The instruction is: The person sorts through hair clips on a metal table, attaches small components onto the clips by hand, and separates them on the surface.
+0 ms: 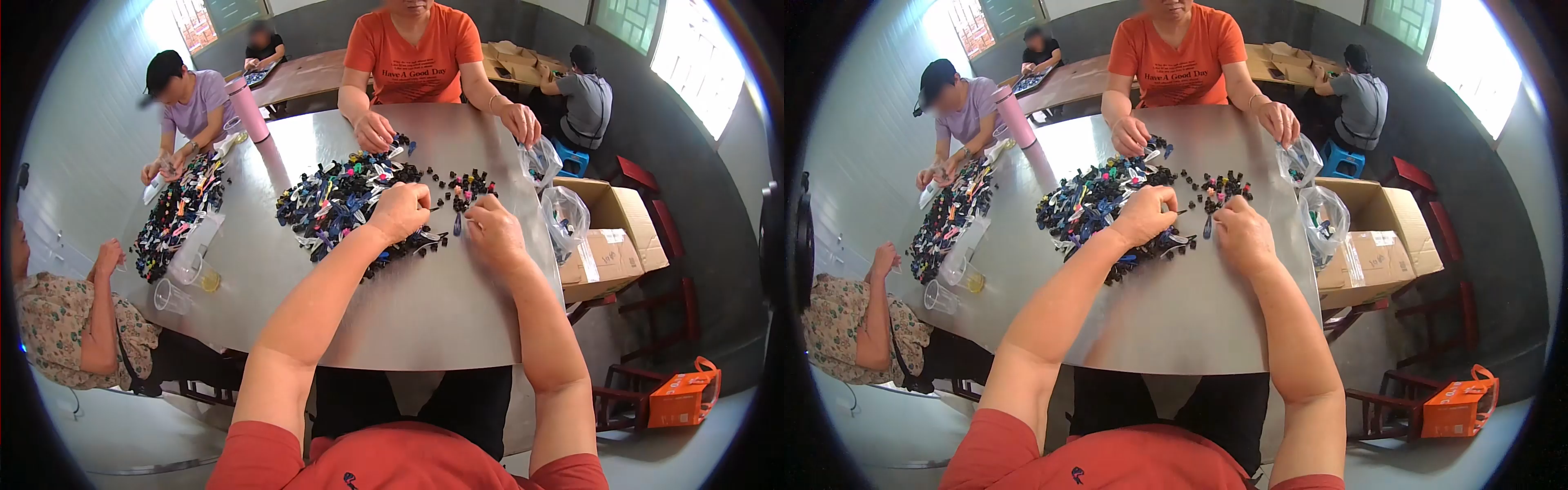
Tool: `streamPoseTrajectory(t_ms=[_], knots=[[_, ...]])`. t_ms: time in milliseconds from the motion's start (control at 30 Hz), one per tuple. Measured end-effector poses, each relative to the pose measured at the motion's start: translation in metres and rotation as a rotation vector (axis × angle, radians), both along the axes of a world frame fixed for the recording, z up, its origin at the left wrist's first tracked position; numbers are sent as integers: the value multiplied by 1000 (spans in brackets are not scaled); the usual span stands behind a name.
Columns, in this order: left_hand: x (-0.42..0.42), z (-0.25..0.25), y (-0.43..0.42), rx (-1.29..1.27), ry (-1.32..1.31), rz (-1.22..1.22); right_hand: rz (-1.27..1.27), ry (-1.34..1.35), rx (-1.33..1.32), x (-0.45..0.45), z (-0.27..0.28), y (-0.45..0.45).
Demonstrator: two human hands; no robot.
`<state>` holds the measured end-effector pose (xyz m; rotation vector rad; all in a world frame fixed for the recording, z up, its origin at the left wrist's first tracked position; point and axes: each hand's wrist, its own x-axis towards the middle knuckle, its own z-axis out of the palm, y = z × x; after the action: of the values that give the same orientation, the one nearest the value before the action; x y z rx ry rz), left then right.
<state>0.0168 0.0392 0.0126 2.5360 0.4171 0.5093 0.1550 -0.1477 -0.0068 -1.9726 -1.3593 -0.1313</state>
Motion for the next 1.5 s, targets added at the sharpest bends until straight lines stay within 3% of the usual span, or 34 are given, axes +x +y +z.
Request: streamPoseTrajectory(t_ms=[67, 100, 167, 233, 267, 333, 433, 700, 900, 933, 1033, 1100, 1167, 1233, 1267, 1300, 1367, 1500], knots=[[-5, 6, -1, -3, -96, -12, 38, -137, 3, -3, -4, 8], [-8, 10, -3, -102, -27, -9, 70, -271, 7, -4, -7, 11], [-11, 10, -5, -203, 42, -8, 91, -272, -48, -3, -9, 12], [-15, -1, -8, -12, -162, -138, 112, -277, -104, 0, -12, 12], [-17, -6, -10, -12, -163, -136, 118, -274, -115, 0, -14, 12], [-22, -10, -18, 294, -84, -131, 123, -270, -127, -3, -10, 10], [-26, -9, -29, 389, 150, -108, 156, -267, -106, -6, -5, 6], [-19, -2, -30, 366, 201, -60, 81, -176, -74, -3, -8, 5], [-13, -13, -26, 385, 178, -57, -113, -231, -40, 7, 14, -11], [-12, -16, -27, 386, 175, -63, -191, -327, 142, 12, 13, -12], [-18, -17, -27, 349, 66, -45, -515, -317, 32, 37, 35, -34], [-21, -10, -32, 255, -43, -22, -645, -435, 82, 62, 34, -50], [-24, -6, -29, 210, -89, 15, -802, -445, -68, 71, 36, -63], [-29, 3, -29, -188, -194, 41, -835, -468, -54, 71, 36, -68], [-31, 5, -28, -249, -216, 64, -828, -470, -53, 69, 36, -64], [-32, 5, -27, -249, -221, 70, -675, -371, 34, 65, 36, -56], [-38, 0, -28, -542, -323, 79, -344, -202, 200, 46, 25, -34], [-59, 17, -43, -484, -209, 112, 222, -152, 107, -15, 10, 1]])
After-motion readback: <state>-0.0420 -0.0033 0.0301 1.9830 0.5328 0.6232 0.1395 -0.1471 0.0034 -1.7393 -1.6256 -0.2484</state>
